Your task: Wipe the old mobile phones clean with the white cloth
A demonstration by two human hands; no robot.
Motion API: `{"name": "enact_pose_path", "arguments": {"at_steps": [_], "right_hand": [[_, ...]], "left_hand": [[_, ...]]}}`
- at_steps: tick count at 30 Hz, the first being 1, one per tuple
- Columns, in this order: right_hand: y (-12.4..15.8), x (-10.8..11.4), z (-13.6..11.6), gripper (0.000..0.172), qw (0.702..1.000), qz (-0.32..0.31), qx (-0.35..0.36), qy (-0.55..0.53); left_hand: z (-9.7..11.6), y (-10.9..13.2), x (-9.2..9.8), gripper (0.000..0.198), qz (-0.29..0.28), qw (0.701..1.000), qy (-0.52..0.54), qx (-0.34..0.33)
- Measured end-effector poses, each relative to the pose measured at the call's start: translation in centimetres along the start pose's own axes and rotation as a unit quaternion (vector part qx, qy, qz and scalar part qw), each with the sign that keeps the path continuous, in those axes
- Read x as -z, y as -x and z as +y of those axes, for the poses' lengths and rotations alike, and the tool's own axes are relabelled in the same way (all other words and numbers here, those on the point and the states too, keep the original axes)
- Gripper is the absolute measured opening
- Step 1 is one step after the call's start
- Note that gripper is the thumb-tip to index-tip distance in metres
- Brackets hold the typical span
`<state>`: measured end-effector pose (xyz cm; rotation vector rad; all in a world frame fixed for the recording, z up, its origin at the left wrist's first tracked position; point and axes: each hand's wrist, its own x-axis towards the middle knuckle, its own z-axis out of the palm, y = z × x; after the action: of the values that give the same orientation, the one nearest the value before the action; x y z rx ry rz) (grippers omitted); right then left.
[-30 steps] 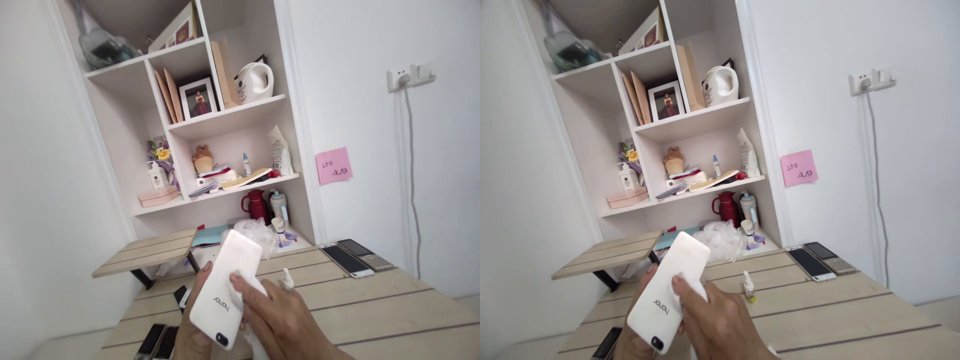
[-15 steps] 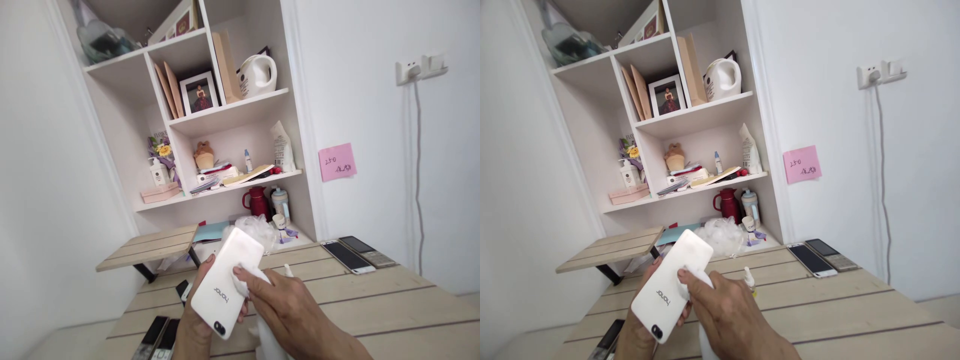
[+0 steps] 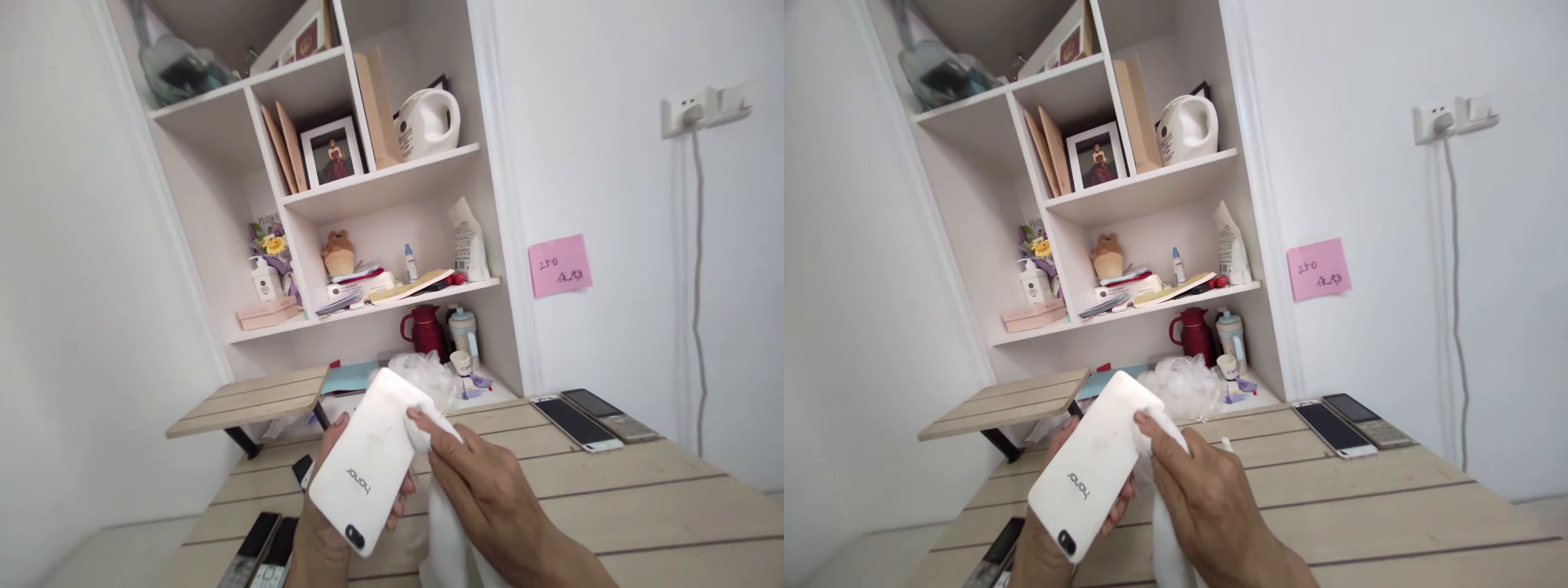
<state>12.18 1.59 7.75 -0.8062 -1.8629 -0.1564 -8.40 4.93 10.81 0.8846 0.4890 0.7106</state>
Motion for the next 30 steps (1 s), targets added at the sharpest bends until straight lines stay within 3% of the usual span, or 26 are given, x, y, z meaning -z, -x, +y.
{"name": "enact_pose_path", "arguments": {"at_steps": [3, 7, 13, 20, 26, 30], "right_hand": [[0.0, -0.1, -0.1, 0.046, 1.000, 0.031, -0.002, -0.002], [0.0, 0.0, -0.3, 0.046, 0.998, -0.038, 0.052, -0.011], [0.0, -0.1, 0.2, 0.044, 1.000, -0.009, -0.010, 0.010], [0.4, -1.0, -1.7, 0.047, 0.993, -0.070, 0.087, 0.034], [0.1, -0.1, -0.2, 0.046, 0.997, -0.050, -0.012, 0.059], [0.4, -0.9, -0.8, 0.046, 0.996, -0.054, 0.011, 0.074]], "left_hand": [[-0.2, -0.3, 0.5, 0.090, -0.024, 1.000, 0.008, -0.004], [-0.2, -0.3, 0.7, 0.088, 0.000, 1.000, 0.008, 0.006], [-0.4, -0.4, -0.9, 0.077, 0.025, 0.998, 0.021, -0.060], [-1.0, -0.4, -0.8, 0.051, 0.022, 0.990, 0.104, -0.092], [-1.6, -0.8, -0.9, 0.046, 0.051, 0.990, 0.077, -0.107], [-1.4, -1.3, -1.4, 0.033, 0.108, 0.979, 0.117, -0.130]]}}
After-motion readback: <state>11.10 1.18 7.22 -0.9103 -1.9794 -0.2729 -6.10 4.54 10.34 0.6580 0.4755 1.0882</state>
